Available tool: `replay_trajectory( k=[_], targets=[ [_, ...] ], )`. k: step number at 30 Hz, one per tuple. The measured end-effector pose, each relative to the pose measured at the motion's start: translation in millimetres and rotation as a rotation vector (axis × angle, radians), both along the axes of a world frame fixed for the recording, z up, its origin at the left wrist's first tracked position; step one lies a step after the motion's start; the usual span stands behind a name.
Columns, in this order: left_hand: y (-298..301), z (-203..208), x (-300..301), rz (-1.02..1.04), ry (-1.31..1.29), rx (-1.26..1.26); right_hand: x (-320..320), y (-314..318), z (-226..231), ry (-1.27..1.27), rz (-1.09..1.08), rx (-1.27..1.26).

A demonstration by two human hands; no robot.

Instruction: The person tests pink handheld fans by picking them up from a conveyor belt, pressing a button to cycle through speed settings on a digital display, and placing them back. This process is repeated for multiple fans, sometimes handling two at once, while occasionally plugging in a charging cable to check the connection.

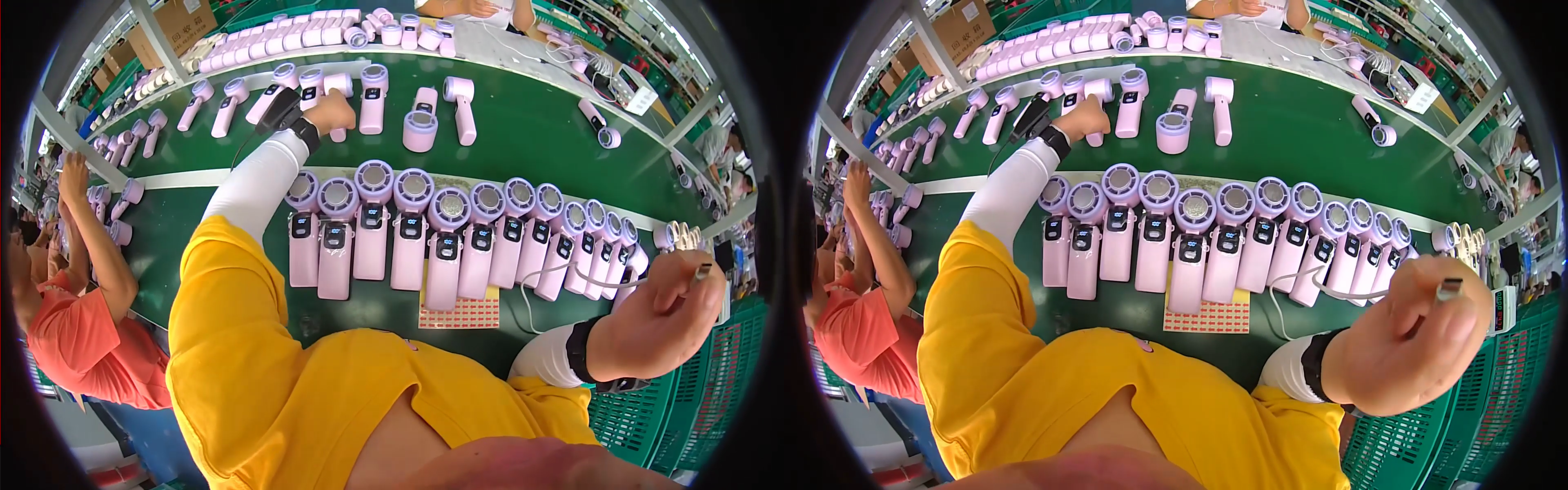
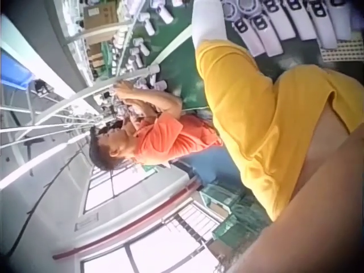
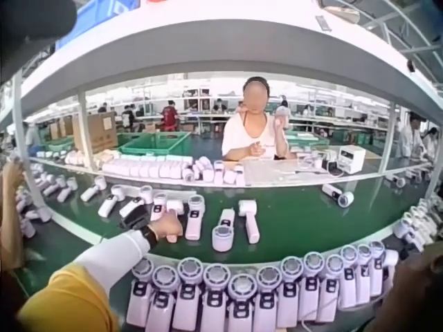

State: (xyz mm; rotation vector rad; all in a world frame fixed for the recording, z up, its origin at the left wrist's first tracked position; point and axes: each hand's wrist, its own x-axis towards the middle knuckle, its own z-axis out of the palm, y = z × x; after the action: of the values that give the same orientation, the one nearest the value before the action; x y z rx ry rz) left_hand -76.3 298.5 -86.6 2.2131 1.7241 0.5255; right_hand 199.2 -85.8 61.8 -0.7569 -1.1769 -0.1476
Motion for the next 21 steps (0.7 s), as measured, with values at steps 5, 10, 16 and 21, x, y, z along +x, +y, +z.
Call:
replay_trajectory(
  k=[5, 10, 16, 21],
  targets=[
    [-72, 52, -2, -0.022, -0.255, 0.078, -6, 9, -2, -0.047, -0.251, -0.098],
    [-246, 35, -25, -0.062, -0.120, 0.592, -16, 22, -2, 0.134, -0.268, -0.128],
    [-300, 0, -65, 0.176, -0.144, 0.052, -12, 16, -6, -0.001, -0.215, -0.011],
    [-299, 32, -54, 0.108, -0.754, -0.288, -17, 21, -13, 0.153, 0.353, -0.108]
  ],
)
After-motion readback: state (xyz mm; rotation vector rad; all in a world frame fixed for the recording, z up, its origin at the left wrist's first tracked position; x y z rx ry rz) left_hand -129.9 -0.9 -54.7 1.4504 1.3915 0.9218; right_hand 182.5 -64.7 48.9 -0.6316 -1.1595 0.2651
